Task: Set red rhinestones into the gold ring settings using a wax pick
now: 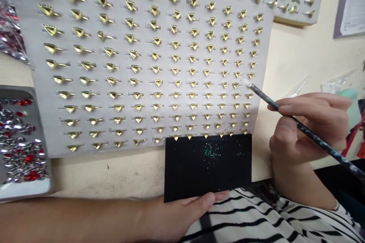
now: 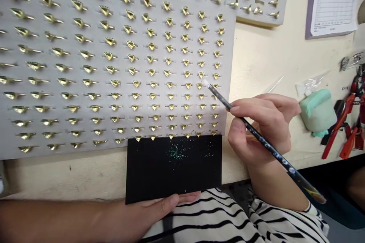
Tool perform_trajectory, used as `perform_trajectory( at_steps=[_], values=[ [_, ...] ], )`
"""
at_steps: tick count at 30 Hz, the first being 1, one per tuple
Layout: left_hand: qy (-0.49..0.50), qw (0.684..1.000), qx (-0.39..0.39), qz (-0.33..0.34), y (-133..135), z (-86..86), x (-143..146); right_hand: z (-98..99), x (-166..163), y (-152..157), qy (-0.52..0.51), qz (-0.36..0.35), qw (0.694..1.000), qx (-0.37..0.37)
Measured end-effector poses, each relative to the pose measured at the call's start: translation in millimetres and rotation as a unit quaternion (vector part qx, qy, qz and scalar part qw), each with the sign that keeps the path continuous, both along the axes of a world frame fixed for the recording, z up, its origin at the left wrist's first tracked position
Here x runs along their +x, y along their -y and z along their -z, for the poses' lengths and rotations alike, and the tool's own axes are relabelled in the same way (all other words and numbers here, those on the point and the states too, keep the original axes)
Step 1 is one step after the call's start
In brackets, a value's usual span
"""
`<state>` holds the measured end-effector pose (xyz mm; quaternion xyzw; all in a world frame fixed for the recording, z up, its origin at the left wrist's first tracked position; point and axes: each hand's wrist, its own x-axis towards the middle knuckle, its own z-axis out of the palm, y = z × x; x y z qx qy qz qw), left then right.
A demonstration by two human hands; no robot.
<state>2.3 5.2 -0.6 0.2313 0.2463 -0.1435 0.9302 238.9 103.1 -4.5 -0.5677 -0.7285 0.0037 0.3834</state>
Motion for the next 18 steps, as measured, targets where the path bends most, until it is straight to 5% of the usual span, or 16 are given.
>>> perform_trajectory(
  at_steps=[18],
  values=[
    [-0.015, 0.999, 0.041, -0.031, 9, 1.7, 1, -10.7, 4, 6, 0.037, 0.023, 0.996, -0.077]
  ],
)
